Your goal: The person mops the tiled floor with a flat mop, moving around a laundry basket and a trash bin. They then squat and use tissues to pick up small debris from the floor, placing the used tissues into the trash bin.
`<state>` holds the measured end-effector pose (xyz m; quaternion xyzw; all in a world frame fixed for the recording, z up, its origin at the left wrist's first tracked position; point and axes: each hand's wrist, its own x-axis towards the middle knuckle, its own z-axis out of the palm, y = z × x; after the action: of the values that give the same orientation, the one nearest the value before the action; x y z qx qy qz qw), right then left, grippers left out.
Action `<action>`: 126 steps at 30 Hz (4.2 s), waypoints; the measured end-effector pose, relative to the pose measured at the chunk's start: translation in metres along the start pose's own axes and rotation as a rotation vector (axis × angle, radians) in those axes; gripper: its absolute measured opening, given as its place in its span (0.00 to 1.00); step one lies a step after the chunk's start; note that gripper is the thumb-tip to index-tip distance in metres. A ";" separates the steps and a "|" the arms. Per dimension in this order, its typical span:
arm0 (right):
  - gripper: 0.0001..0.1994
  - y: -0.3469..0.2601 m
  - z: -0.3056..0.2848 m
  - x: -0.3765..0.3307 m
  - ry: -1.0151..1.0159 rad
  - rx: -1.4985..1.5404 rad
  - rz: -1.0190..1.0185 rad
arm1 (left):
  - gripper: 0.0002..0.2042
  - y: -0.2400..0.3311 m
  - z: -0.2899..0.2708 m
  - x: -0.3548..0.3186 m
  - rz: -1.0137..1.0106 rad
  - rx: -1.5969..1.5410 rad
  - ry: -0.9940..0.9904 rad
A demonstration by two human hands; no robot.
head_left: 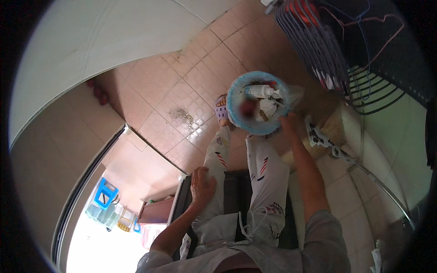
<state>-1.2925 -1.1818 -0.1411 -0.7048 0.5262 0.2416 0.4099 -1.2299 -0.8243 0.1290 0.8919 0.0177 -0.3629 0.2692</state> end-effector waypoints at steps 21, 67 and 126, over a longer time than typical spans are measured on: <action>0.24 -0.228 0.071 0.031 -0.178 -0.024 -0.145 | 0.19 0.041 0.034 -0.016 -0.241 -0.259 0.203; 0.11 -0.313 0.096 0.053 -0.631 -0.202 -0.927 | 0.06 -0.197 0.168 0.163 0.011 -0.636 0.682; 0.11 -0.170 0.559 -0.076 -0.791 -1.133 -1.816 | 0.07 -0.338 0.275 0.218 -0.787 -0.796 1.322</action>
<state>-1.1066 -0.6570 -0.3331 -0.7831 -0.5289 0.2637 0.1934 -1.3216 -0.7067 -0.3354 0.6883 0.6039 0.1966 0.3506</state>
